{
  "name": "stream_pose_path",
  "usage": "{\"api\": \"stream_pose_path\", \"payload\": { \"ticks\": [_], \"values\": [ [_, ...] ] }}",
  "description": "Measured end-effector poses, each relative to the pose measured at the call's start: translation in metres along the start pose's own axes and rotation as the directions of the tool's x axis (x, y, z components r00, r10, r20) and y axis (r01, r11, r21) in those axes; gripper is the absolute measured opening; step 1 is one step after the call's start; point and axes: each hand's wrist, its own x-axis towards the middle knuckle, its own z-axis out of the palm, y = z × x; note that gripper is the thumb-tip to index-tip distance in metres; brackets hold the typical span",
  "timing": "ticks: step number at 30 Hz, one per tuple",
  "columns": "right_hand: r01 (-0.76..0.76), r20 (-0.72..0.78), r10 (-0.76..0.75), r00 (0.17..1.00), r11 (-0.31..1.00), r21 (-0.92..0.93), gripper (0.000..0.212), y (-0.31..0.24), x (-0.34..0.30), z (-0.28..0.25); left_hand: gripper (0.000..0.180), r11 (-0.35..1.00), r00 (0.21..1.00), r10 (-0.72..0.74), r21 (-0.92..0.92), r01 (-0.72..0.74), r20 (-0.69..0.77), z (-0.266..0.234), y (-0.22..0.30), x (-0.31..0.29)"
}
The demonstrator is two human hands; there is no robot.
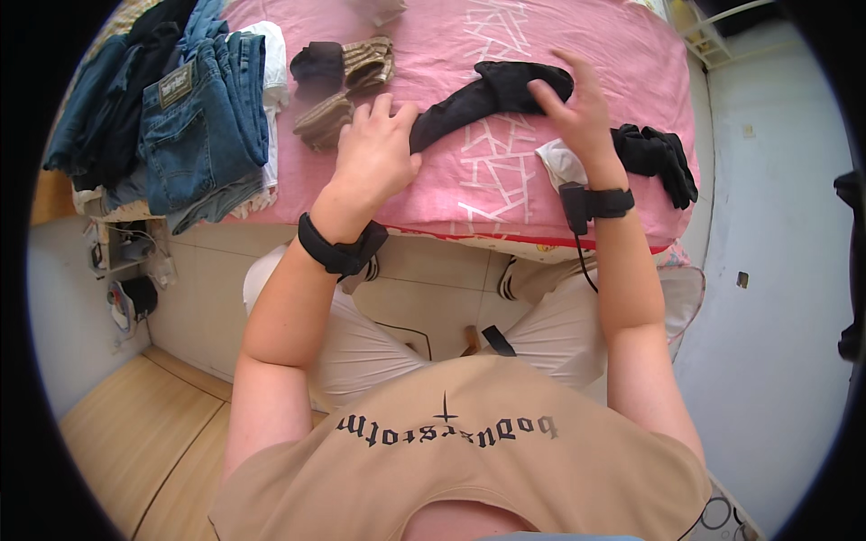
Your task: The person folds multiple pairs of socks and a plaid shirt on a bed. They handle each item one at a time, folding socks into small bundles and folding the shirt into a compact rectangle.
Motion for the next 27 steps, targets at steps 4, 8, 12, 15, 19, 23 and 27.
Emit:
{"api": "stream_pose_path", "payload": {
  "ticks": [4, 8, 12, 15, 19, 23, 27],
  "values": [
    [0.215, 0.227, -0.14, 0.964, 0.911, -0.353, 0.048, -0.021, -0.002, 0.017, 0.03, 0.956, 0.97, 0.094, -0.251, -0.151, -0.225, 0.001, 0.008, 0.007],
    [-0.162, 0.062, 0.193, 0.979, 0.93, -0.331, 0.034, 0.0, 0.006, -0.001, 0.023, 0.819, 0.984, -0.077, -0.574, -0.03, -0.163, -0.012, 0.014, 0.014],
    [-0.241, -0.188, 0.177, 0.966, 0.88, -0.408, 0.043, 0.017, 0.012, -0.033, 0.019, 0.738, 0.944, 0.197, -0.594, -0.32, -0.263, -0.015, 0.021, 0.008],
    [-0.096, -0.146, 0.04, 0.988, 0.912, -0.399, 0.057, 0.004, 0.011, -0.034, 0.031, 0.699, 0.842, 0.54, -0.561, -0.444, 0.007, -0.005, 0.031, -0.004],
    [0.183, 0.069, -0.173, 0.983, 0.96, -0.212, 0.056, -0.021, 0.009, -0.012, 0.031, 0.723, 0.879, 0.452, -0.515, -0.46, -0.151, 0.005, 0.03, -0.006],
    [-0.146, 0.241, 0.177, 0.954, 0.979, -0.141, 0.043, -0.028, -0.001, 0.008, 0.036, 0.895, 0.993, 0.12, -0.434, -0.104, 0.008, 0.004, 0.011, 0.004],
    [-0.339, 0.303, 0.322, 0.897, 0.941, 0.003, 0.037, -0.017, -0.001, 0.004, 0.025, 0.899, 0.953, 0.074, -0.433, 0.064, 0.295, -0.001, -0.01, 0.01]
  ]
}}
